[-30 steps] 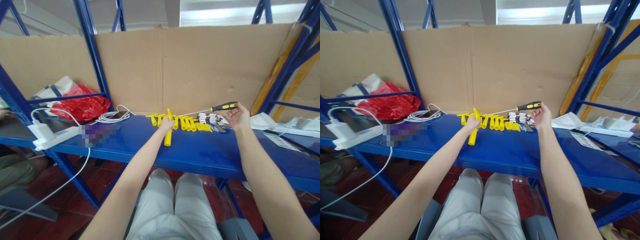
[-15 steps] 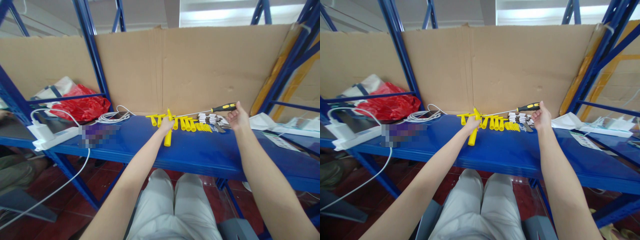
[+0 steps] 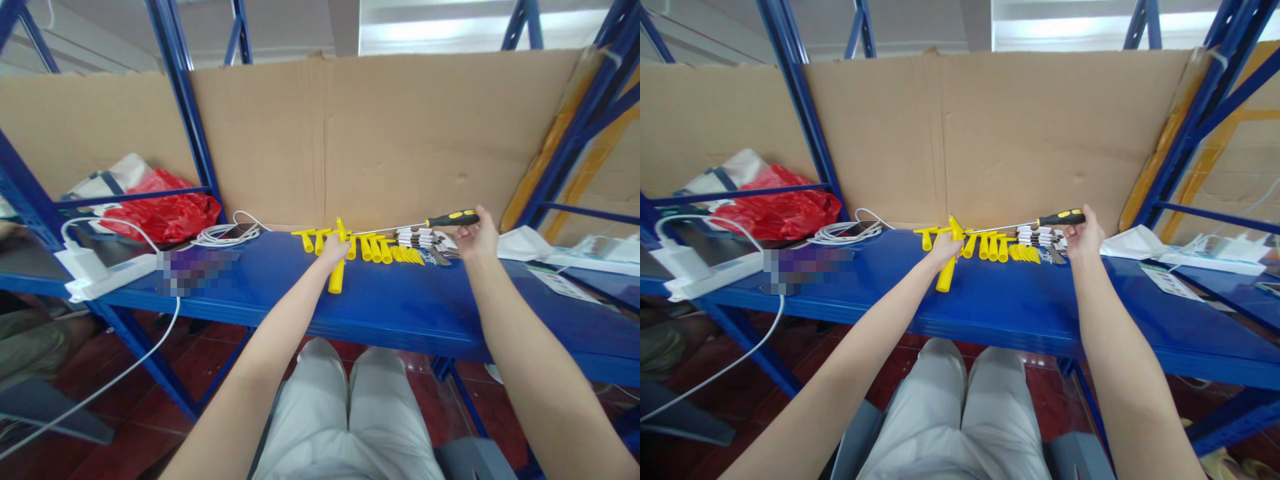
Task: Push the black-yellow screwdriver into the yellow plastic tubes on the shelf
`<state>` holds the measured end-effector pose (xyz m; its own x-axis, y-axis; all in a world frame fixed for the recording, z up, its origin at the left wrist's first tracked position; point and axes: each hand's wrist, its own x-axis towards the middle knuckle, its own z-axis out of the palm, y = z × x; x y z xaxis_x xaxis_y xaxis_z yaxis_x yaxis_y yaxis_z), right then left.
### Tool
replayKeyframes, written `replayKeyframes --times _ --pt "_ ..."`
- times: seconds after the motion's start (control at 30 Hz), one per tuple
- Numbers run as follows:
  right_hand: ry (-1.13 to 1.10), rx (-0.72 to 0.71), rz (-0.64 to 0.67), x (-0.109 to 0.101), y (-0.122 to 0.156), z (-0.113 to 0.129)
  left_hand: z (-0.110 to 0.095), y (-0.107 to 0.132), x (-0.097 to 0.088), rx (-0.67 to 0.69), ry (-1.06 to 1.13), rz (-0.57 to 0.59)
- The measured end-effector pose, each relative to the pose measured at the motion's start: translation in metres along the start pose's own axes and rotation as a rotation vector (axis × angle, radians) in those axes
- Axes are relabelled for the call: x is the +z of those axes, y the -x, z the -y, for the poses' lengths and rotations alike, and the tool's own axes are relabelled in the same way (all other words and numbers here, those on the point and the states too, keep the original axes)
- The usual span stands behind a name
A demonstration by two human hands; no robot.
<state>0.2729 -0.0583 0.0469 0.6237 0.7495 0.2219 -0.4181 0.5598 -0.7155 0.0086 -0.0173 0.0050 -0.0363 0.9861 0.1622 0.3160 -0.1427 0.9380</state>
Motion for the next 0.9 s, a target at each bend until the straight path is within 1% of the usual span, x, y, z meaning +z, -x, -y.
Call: replayKeyframes --times 0.1,0.2,0.3,0.5,0.63,0.7,0.8,0.9 --pt "-0.027 0.012 -0.087 0.002 0.003 0.0 0.0 0.0 0.0 -0.002 0.012 0.003" --pt "0.003 0.007 -0.115 0.004 0.005 -0.001 0.0 0.0 -0.001 -0.023 0.018 0.0" --pt "0.05 -0.007 -0.118 0.002 0.0 -0.003 0.0 -0.001 -0.001 -0.031 0.01 -0.001" --pt "0.178 0.006 0.008 -0.01 -0.016 -0.006 0.003 -0.003 -0.001 -0.03 -0.031 -0.002" --pt "0.159 0.072 0.082 -0.01 -0.014 -0.003 0.004 -0.005 -0.002 -0.03 -0.039 -0.012" --pt "0.149 0.082 0.119 -0.009 -0.013 -0.002 0.004 -0.005 -0.003 -0.036 -0.035 -0.019" --pt "0.17 0.045 0.18 -0.01 -0.012 -0.003 0.004 -0.006 -0.003 -0.043 -0.022 -0.024" --pt "0.181 0.0 0.19 -0.011 -0.011 -0.005 0.005 -0.006 -0.002 -0.033 -0.025 -0.017"
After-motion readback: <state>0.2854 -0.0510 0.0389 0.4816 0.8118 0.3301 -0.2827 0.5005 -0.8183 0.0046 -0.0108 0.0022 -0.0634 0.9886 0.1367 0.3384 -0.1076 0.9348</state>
